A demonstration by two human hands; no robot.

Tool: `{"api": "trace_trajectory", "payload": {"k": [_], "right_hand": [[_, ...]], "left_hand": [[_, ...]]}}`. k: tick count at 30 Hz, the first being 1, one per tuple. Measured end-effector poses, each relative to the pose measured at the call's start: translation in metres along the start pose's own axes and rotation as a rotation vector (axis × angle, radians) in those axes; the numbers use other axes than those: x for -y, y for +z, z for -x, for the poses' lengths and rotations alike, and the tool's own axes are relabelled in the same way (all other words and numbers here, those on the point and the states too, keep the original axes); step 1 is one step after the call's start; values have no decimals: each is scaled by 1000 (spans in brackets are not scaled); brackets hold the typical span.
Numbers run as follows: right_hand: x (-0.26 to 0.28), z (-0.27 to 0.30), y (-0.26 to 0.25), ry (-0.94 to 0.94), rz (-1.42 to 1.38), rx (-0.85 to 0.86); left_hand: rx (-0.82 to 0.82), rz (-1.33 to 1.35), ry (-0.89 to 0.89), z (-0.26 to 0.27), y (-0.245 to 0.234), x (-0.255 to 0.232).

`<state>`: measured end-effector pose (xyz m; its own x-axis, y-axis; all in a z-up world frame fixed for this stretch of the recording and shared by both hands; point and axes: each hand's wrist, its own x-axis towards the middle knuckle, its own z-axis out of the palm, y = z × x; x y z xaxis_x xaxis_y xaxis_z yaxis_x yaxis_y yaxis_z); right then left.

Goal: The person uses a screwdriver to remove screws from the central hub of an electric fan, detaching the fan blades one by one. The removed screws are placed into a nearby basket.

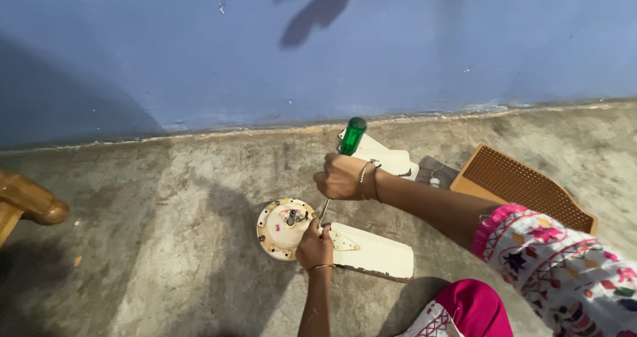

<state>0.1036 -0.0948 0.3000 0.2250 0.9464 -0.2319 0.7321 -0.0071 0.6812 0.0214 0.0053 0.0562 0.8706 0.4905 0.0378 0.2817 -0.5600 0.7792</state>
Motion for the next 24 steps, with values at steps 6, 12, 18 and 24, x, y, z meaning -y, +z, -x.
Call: {"api": "trace_trajectory", "payload": {"k": [6,12,18,24], "right_hand": [[-2,-10,1,19,16,-102],[-1,-3,9,68,7,-152],[0,7,-3,166,-58,-156],[-20,17,-37,340,53,-84]], "left_hand": [[27,292,633,-52,-20,-28],[382,356,524,-77,-36,-36],[445,369,493,-79,-34,-40],[411,350,506,-78,-33,-38]]}}
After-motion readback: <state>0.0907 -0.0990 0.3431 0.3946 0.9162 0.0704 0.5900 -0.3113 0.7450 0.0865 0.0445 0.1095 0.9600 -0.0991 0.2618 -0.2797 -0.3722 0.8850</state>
